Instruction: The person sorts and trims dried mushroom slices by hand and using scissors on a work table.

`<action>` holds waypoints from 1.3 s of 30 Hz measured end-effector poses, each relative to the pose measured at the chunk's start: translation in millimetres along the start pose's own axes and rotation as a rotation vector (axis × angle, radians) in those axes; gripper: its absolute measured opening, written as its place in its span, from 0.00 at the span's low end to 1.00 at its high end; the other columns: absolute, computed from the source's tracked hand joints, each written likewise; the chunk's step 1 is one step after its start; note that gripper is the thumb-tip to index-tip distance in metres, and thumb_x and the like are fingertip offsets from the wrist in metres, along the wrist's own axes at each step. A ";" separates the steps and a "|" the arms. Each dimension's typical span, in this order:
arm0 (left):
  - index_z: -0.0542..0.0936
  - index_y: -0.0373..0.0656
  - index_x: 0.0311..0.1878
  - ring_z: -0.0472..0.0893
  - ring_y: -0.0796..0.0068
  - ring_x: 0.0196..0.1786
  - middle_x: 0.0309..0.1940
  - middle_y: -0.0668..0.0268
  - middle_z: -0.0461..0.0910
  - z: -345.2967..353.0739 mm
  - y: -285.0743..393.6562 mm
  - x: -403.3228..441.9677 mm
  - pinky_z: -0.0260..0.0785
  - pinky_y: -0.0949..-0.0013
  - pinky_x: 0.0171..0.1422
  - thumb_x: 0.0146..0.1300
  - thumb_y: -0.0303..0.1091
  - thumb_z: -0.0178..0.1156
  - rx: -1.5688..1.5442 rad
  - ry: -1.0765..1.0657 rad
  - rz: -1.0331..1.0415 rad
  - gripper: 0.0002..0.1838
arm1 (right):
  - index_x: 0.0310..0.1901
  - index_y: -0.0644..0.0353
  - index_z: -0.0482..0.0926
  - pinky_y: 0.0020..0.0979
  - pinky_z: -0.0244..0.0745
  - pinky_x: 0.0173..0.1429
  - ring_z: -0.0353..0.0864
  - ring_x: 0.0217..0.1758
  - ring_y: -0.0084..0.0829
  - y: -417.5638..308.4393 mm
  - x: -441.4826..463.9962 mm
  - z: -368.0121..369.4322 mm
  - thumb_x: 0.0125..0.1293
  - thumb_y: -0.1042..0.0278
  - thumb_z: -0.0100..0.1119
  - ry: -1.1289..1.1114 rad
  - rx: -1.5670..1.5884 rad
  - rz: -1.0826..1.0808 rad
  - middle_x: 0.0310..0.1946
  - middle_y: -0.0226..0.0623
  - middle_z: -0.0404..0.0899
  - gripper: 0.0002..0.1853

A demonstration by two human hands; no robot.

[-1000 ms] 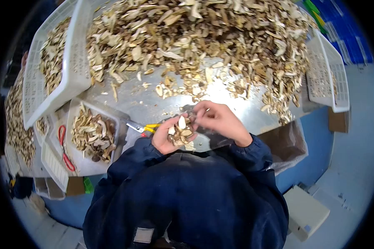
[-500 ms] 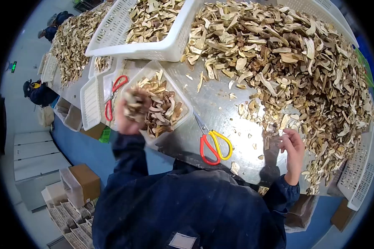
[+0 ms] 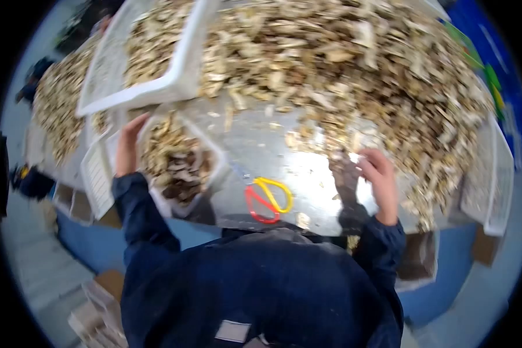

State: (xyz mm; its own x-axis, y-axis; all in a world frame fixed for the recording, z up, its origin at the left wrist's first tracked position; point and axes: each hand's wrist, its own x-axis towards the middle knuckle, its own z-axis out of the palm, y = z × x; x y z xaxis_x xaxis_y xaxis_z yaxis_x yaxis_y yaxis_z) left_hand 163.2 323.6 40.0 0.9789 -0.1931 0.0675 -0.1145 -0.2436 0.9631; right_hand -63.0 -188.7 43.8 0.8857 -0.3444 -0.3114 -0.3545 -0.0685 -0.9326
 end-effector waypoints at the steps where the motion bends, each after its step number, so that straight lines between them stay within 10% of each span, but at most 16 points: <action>1: 0.75 0.35 0.57 0.72 0.65 0.63 0.58 0.58 0.75 14.9 33.2 -5.9 0.56 0.63 0.71 0.73 0.40 0.36 0.043 0.039 -0.082 0.23 | 0.48 0.61 0.77 0.19 0.64 0.31 0.74 0.29 0.16 3.3 0.1 2.1 0.64 0.67 0.56 0.034 -0.003 -0.001 0.30 0.27 0.78 0.12; 8: 0.66 0.32 0.62 0.79 0.67 0.52 0.64 0.53 0.67 91.8 84.2 -49.5 0.68 0.83 0.27 0.67 0.41 0.46 -0.132 -0.233 -0.116 0.27 | 0.38 0.65 0.81 0.28 0.73 0.34 0.80 0.28 0.29 1.1 30.7 77.3 0.59 0.71 0.57 0.017 -0.331 -0.243 0.26 0.39 0.81 0.09; 11: 0.71 0.36 0.58 0.79 0.73 0.48 0.57 0.60 0.74 134.4 77.0 -65.5 0.69 0.81 0.31 0.65 0.26 0.46 -0.413 -0.369 -0.294 0.18 | 0.33 0.63 0.79 0.39 0.75 0.35 0.81 0.31 0.44 5.6 46.1 116.4 0.59 0.65 0.58 0.030 -0.654 -0.466 0.29 0.45 0.81 0.09; 21: 0.71 0.38 0.59 0.76 0.78 0.43 0.51 0.62 0.76 208.9 53.4 -77.5 0.65 0.77 0.36 0.68 0.30 0.49 -0.482 -0.613 -0.470 0.17 | 0.34 0.60 0.73 0.42 0.76 0.34 0.80 0.34 0.45 10.4 64.9 124.8 0.58 0.68 0.58 0.073 -1.008 -0.514 0.31 0.41 0.76 0.07; 29: 0.60 0.39 0.67 0.70 0.65 0.63 0.59 0.58 0.70 249.4 34.2 -87.3 0.63 0.63 0.66 0.72 0.35 0.45 -1.439 -0.465 -0.961 0.23 | 0.39 0.58 0.79 0.39 0.74 0.36 0.79 0.33 0.44 -23.9 9.1 117.0 0.60 0.66 0.58 -0.211 -0.407 -0.427 0.30 0.40 0.77 0.08; 33: 0.65 0.40 0.62 0.73 0.79 0.37 0.35 0.69 0.73 246.9 16.2 -96.2 0.69 0.76 0.41 0.75 0.36 0.41 -1.372 -0.450 -0.959 0.18 | 0.35 0.59 0.80 0.39 0.74 0.35 0.80 0.32 0.42 -4.9 39.0 115.4 0.59 0.63 0.59 0.007 -0.635 -0.428 0.30 0.39 0.78 0.09; 36: 0.68 0.41 0.60 0.63 0.85 0.22 0.21 0.76 0.61 239.3 5.7 -94.8 0.58 0.81 0.26 0.75 0.34 0.39 -1.739 -0.679 -0.980 0.16 | 0.35 0.58 0.80 0.38 0.74 0.36 0.79 0.35 0.39 -3.4 58.9 132.3 0.57 0.63 0.61 0.040 -0.848 -0.506 0.30 0.38 0.76 0.08; 39: 0.70 0.41 0.58 0.57 0.88 0.16 0.15 0.79 0.55 232.1 28.0 -91.1 0.51 0.81 0.20 0.74 0.32 0.41 -1.411 -0.532 -1.060 0.15 | 0.31 0.59 0.78 0.40 0.76 0.39 0.78 0.39 0.42 -3.6 68.2 149.7 0.56 0.63 0.60 0.073 -0.963 -0.600 0.31 0.40 0.74 0.08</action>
State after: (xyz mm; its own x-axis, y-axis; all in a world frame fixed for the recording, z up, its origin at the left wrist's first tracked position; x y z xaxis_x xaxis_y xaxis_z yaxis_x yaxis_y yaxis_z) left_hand 31.5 113.7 0.3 0.3536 -0.8204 -0.4493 0.9247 0.3790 0.0357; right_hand 43.6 -71.8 -1.4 0.9817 -0.0654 0.1786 0.0095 -0.9210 -0.3894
